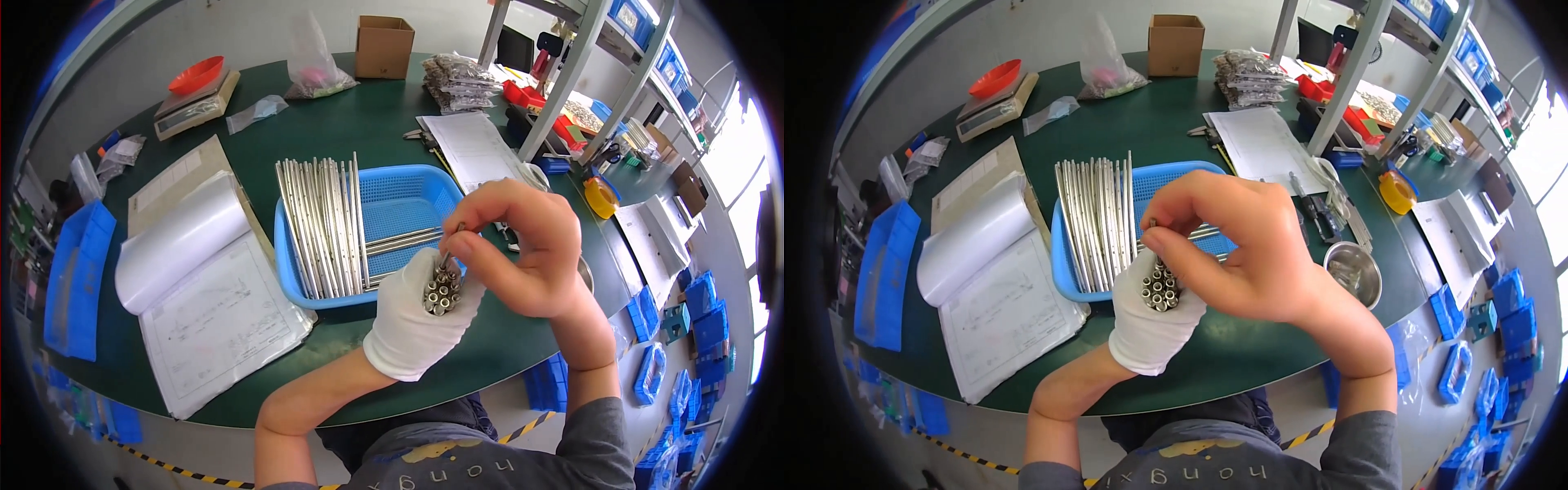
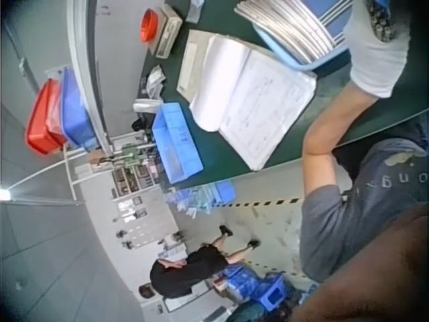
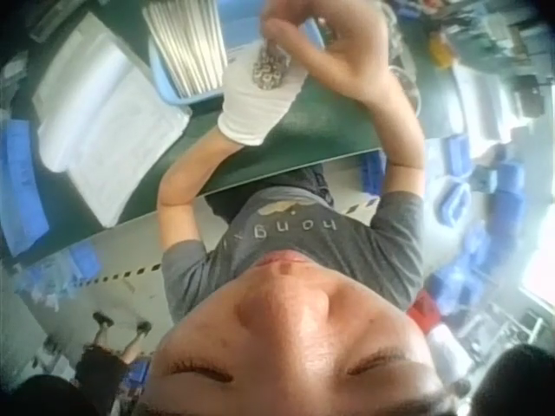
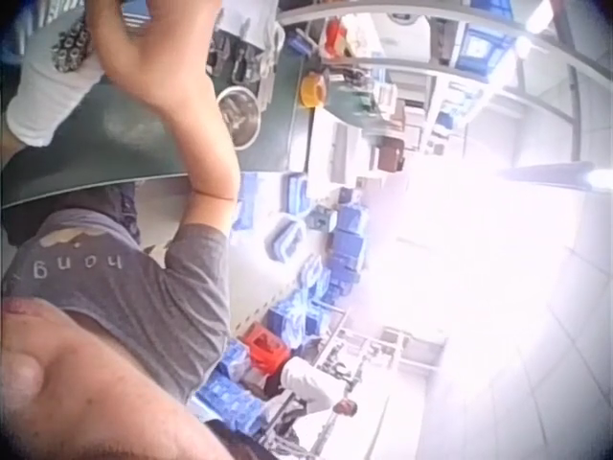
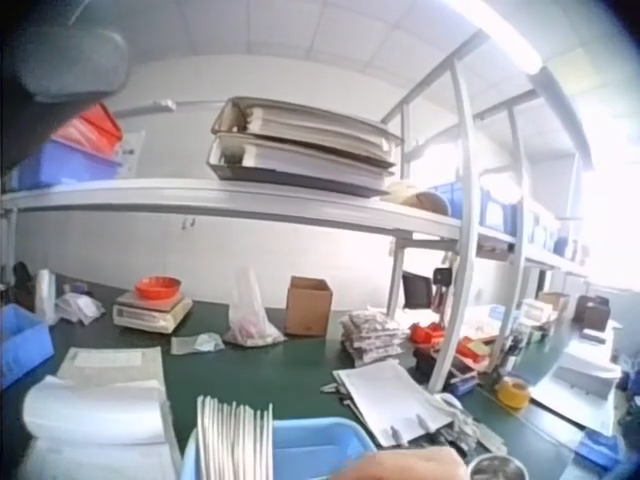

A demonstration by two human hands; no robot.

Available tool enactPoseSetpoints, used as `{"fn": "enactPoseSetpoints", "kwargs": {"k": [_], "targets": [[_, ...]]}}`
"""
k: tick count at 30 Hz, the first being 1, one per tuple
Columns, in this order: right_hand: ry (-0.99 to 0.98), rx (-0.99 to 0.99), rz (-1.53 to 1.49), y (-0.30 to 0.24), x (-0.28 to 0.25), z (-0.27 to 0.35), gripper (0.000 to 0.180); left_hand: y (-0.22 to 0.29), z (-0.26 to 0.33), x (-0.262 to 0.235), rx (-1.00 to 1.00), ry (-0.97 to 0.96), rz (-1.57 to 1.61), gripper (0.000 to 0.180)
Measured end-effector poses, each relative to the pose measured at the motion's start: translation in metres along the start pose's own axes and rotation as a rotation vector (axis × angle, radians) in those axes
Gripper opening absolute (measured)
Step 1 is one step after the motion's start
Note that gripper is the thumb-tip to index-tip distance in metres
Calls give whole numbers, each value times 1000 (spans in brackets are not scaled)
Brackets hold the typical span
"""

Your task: Manually inserting small pins or components into thin metal tubes and organizing them at a manufacturing workbench.

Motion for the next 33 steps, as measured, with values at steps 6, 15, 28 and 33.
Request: {"fn": "enactPoseSetpoints", "kwargs": {"k": [6,15,28,33], "targets": [[-112,-48,203,-4,0,4,6,3,0,1,77,21,-15,19],[-144,-88,221,-18,-9,-2,5,2,-1,3,-45,1,-8,22],[-232,-129,390,-17,-5,3,5,10,-2,0,47,16,-58,18],[-160,-112,308,-21,-8,2,4,8,-3,0,50,15,-90,19]]}}
Point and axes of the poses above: each hand's wrist, its own z-axis away from the middle knuckle, its own x-axis out of the palm, y = z × x, the point moved 7 cm from there along -z, towards the middle knuckle, and after that the axes turned 9 degrees about -z, right-handed, at the moved point
